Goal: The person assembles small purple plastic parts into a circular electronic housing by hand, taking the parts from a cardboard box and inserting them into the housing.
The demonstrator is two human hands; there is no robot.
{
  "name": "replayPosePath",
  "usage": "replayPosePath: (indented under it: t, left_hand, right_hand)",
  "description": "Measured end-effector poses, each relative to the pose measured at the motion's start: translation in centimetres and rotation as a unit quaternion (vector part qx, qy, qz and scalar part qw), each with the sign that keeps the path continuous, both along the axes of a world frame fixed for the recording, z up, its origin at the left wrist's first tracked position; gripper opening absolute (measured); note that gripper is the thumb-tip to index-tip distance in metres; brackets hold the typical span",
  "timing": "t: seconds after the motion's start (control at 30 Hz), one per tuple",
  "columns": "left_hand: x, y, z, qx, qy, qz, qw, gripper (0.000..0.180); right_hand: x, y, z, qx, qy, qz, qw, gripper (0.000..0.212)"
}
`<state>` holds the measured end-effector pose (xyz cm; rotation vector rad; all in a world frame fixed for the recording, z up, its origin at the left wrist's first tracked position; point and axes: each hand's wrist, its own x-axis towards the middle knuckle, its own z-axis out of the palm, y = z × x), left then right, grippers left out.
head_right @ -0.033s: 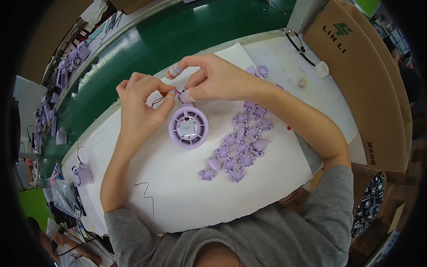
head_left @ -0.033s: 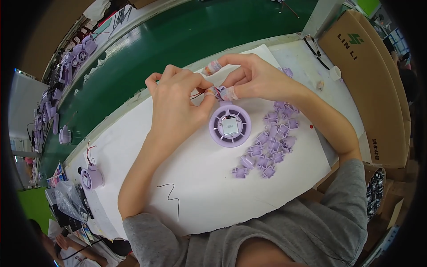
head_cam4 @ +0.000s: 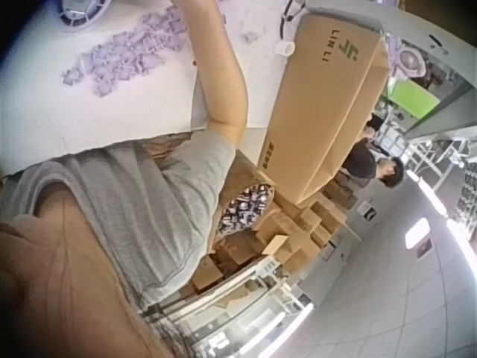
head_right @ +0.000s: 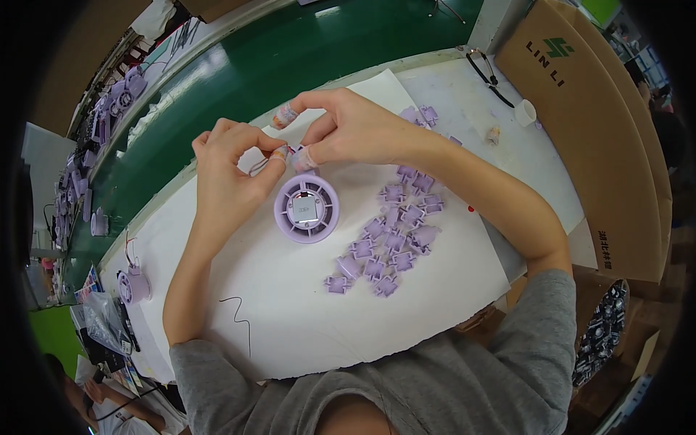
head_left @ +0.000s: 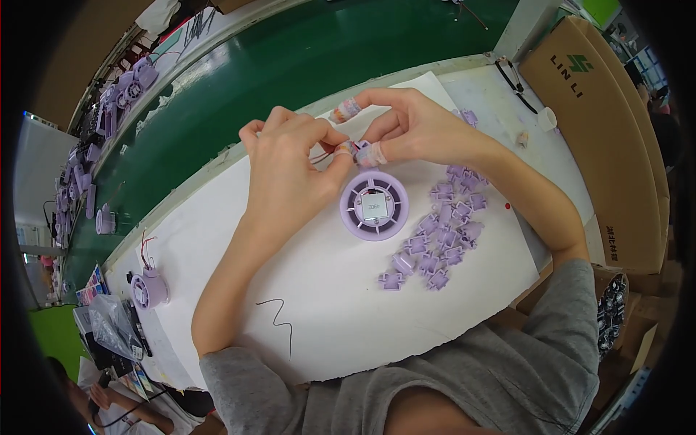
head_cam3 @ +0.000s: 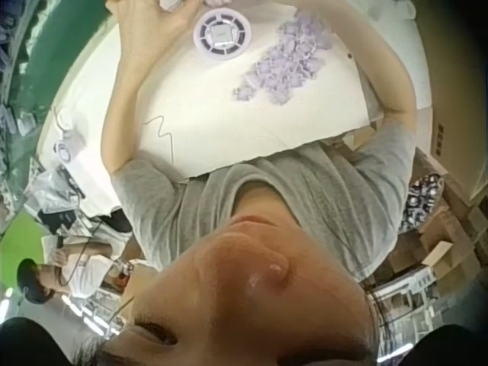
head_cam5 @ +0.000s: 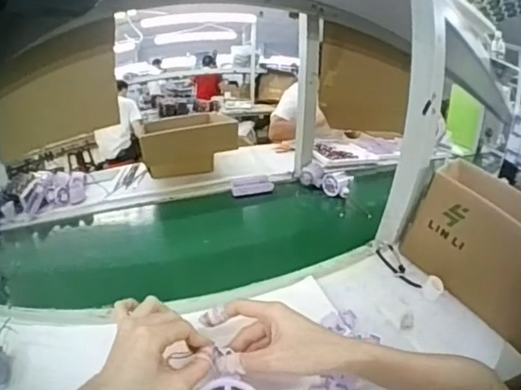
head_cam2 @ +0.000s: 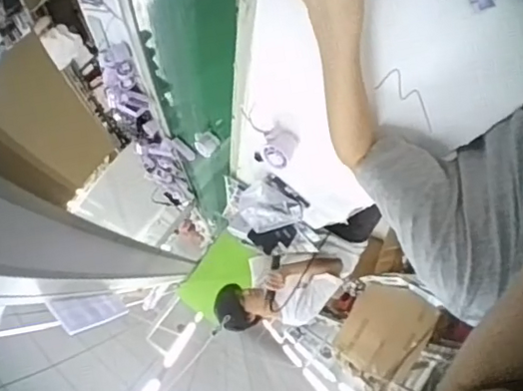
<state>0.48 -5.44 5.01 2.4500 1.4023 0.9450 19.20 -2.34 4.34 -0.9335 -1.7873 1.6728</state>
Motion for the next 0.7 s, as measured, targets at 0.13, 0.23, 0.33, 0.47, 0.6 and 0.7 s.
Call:
replayPosePath:
  t: [0.13, 0.23, 0.33, 0.47, 0.6, 0.7]
  left_hand:
    - [0.1, 0.3, -0.2, -0.098, -0.058, -0.015, 0.993, 0.004]
    - [-0.5, 0.7, -0.2, -0.211, -0.146, -0.05, 0.965, 0.006]
    - [-0.7, 0.6, 0.4, -0.095, -0.02, -0.067, 0.993, 0.008]
    - [-0.5, 0.8, 0.0, 0.016, 0.016, -0.099, 0.995, 0.007]
    - [-0.3, 0.8, -0.6, -0.009, -0.017, -0.066, 0.998, 0.007]
    - [-0.4, 0.9, -1.4, -0.067, -0.077, -0.059, 0.993, 0.007]
  right_hand:
    - [0.0, 0.1, -0.7, -0.025, 0.0, 0.02, 0.999, 0.046]
    - [-0.2, -0.1, -0.6, -0.064, 0.01, 0.016, 0.998, 0.05]
    - [-0.3, -0.3, -0.8, -0.026, 0.0, 0.021, 0.999, 0.053]
    - [-0.6, -0.8, -0.5, 0.061, -0.042, 0.005, 0.997, 0.056]
    - [-0.7, -0.9, -0.9, 0.077, -0.009, -0.018, 0.997, 0.056]
    - [-0.9, -1.3, -0.5, 0.141, -0.052, -0.025, 0.988, 0.052]
